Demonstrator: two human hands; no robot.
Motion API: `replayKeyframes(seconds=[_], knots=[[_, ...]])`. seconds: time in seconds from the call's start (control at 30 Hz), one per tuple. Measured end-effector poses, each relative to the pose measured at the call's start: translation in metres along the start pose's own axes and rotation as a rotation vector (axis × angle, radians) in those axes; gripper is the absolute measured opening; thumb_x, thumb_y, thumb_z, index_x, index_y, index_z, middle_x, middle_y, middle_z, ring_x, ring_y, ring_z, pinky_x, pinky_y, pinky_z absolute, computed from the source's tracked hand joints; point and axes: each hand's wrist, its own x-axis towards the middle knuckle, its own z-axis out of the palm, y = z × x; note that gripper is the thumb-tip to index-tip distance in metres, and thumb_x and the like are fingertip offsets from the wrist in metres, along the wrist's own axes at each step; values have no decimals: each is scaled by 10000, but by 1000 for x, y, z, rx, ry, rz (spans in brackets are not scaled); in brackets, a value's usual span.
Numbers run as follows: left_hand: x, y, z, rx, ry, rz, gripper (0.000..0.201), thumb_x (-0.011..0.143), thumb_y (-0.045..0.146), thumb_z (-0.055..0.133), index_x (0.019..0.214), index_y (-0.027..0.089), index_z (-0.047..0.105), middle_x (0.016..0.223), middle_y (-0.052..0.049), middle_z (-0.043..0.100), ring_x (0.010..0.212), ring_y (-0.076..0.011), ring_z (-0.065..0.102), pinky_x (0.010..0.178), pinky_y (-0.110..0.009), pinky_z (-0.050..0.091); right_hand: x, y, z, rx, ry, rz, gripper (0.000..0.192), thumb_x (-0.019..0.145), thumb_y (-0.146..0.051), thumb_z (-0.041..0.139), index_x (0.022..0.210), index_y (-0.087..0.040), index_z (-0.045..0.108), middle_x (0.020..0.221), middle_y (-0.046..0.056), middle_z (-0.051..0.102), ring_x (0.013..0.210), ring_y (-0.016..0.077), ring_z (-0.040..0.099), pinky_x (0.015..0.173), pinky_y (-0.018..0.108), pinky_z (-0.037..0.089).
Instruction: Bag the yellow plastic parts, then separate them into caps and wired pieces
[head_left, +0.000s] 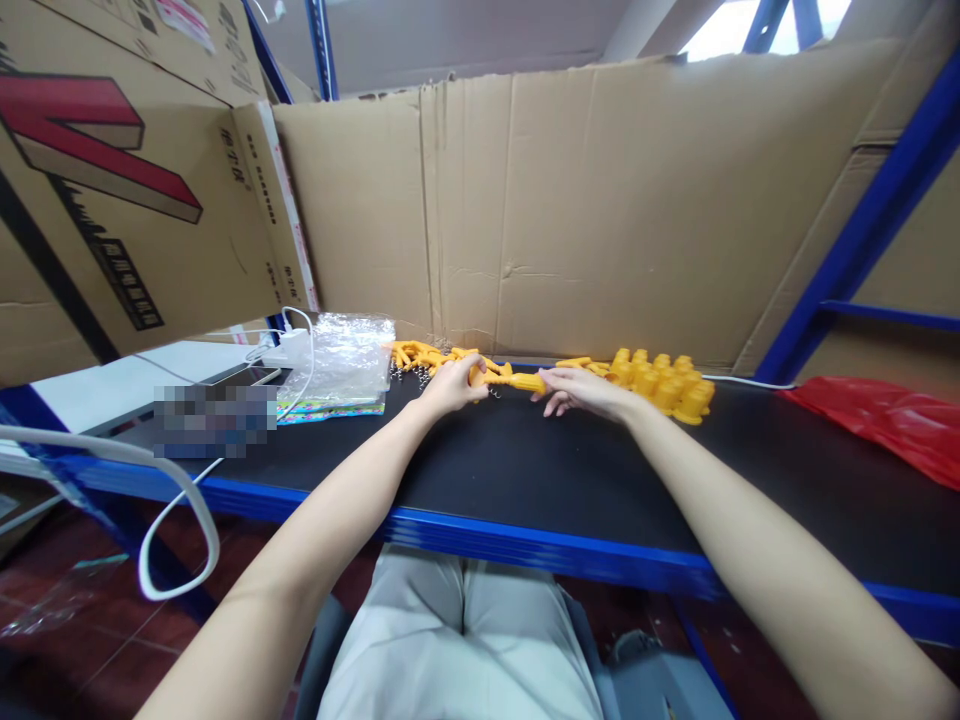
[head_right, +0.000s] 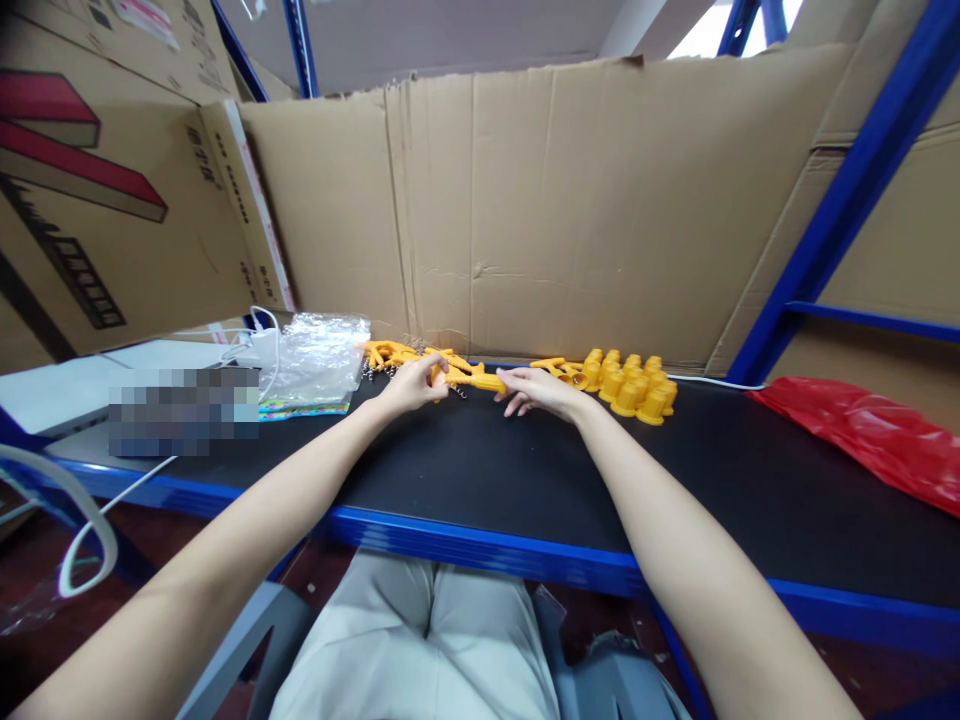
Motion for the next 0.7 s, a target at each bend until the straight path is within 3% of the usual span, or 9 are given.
replayKeyframes(seconds=[0.13,0.33,0.7], knots=[[0,-2,1,1,-9,-4,263,671,252,604,920,190,549,558,60,469,520,-107,420,535,-210,294,-2,1,-5,-32,-23,-85,552,689,-344,716,1147,-182,456,958,71,655,694,133,651,604,230,502],[0,-4,2,0,-21,22,319,698,362,634,948,195,527,557,65,451,511,-109,432,515,-207,288,0,0,-4,-48,27,-87,389,740,-391,658,1015,-144,537,953,115,665,663,128,641,581,226,497],[-1,-3,2,36,10,40,341,725,455,616,930,196,531,585,45,483,538,-120,459,537,-216,318,-1,-2,-3,-19,27,-44,407,781,-438,612,1034,-121,575,928,124,676,671,121,636,585,212,500]])
